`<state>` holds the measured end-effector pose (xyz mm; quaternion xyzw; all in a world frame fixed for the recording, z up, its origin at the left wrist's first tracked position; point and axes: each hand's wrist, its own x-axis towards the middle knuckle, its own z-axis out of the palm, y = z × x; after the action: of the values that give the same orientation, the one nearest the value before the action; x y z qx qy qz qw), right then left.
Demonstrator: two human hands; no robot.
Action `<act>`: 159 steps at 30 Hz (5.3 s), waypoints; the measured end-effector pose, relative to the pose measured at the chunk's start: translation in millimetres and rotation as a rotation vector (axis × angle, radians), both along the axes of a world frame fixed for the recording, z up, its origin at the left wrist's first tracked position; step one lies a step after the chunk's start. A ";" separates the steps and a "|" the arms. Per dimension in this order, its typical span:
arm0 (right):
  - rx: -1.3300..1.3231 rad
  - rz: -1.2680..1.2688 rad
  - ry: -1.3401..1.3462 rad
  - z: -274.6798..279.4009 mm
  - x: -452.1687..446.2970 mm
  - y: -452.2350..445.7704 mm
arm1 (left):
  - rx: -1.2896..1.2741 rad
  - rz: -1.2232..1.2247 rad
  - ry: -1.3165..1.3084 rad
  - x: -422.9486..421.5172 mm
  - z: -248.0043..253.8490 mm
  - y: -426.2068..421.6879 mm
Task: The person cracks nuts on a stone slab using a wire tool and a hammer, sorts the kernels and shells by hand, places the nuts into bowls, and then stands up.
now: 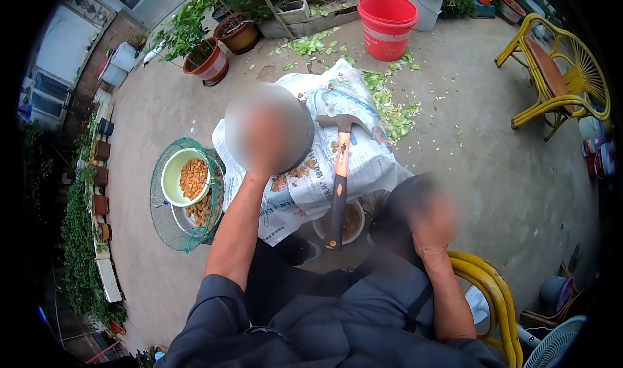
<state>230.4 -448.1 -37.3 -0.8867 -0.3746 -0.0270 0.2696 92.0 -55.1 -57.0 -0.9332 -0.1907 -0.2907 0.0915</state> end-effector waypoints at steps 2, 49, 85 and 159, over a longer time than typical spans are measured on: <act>-0.002 -0.017 0.018 -0.6 -1.0 -0.5 | 0.014 -0.011 -0.008 -1.5 -1.0 -1.1; 0.203 0.141 0.772 -45.6 -93.3 68.5 | -1.081 0.437 -0.467 -217.6 -67.0 -199.2; 0.457 0.037 2.057 -90.5 -70.0 76.7 | -2.174 0.404 -0.654 -22.8 26.8 -133.2; -0.104 0.434 0.391 28.2 -100.3 93.7 | -0.481 0.455 0.447 -121.6 45.3 -93.6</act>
<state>130.1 -354.4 -9.1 -0.7870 -0.4973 0.2217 0.2902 -29.6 -148.7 -11.6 -0.9022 -0.4304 0.0004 -0.0285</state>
